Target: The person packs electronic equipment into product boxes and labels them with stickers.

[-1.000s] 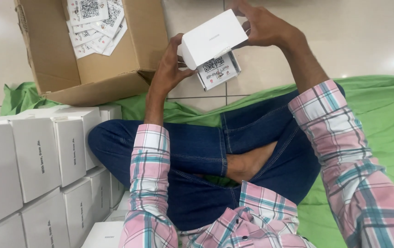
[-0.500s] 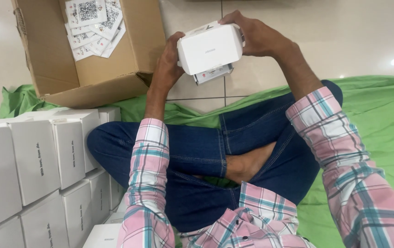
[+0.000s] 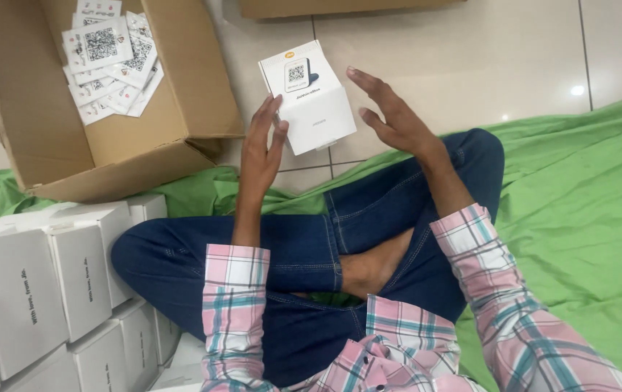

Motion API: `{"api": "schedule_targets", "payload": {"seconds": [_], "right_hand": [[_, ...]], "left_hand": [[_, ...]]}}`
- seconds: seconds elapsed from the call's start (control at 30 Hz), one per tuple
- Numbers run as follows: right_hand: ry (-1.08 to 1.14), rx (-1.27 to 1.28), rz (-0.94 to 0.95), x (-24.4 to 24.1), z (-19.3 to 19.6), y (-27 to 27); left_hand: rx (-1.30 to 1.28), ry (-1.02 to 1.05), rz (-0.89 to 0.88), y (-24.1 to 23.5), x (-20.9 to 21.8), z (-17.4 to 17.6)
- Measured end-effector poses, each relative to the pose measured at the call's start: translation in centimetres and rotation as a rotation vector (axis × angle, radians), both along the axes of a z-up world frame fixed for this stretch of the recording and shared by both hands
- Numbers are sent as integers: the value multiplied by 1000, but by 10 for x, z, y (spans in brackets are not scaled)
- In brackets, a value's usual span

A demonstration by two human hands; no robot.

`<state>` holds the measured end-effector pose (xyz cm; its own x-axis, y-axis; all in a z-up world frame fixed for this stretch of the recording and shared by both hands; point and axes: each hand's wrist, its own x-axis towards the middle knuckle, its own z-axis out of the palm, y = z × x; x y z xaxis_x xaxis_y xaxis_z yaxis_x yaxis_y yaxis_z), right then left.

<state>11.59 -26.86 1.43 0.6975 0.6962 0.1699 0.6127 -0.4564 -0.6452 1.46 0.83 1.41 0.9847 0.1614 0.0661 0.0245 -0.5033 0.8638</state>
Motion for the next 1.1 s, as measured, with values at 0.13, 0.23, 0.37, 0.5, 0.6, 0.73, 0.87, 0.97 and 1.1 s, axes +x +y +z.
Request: {"api": "schedule_targets", "payload": {"seconds": [0.13, 0.23, 0.37, 0.5, 0.6, 0.73, 0.87, 0.97, 1.1], "right_hand": [[60, 174, -83, -24, -5, 20], [84, 133, -200, -32, -7, 28], [204, 69, -266, -37, -7, 31], [323, 98, -315, -36, -14, 40], [308, 89, -320, -31, -25, 44], [330, 148, -273, -24, -53, 42], [496, 214, -316, -26, -48, 44], [597, 203, -357, -28, -41, 44], [675, 166, -368, -27, -56, 37]], "left_hand": [[53, -46, 47, -15, -10, -13], [86, -15, 81, -19, -10, -27], [246, -63, 72, -26, -13, -48], [241, -6, 94, -27, -7, -50], [219, 89, 125, -25, 4, -54], [159, 38, 117, -19, 7, -59], [-72, 164, 147, -17, 10, -55], [-234, 273, 213, -14, 7, -78], [-280, 237, 202, -12, 5, -117]]}}
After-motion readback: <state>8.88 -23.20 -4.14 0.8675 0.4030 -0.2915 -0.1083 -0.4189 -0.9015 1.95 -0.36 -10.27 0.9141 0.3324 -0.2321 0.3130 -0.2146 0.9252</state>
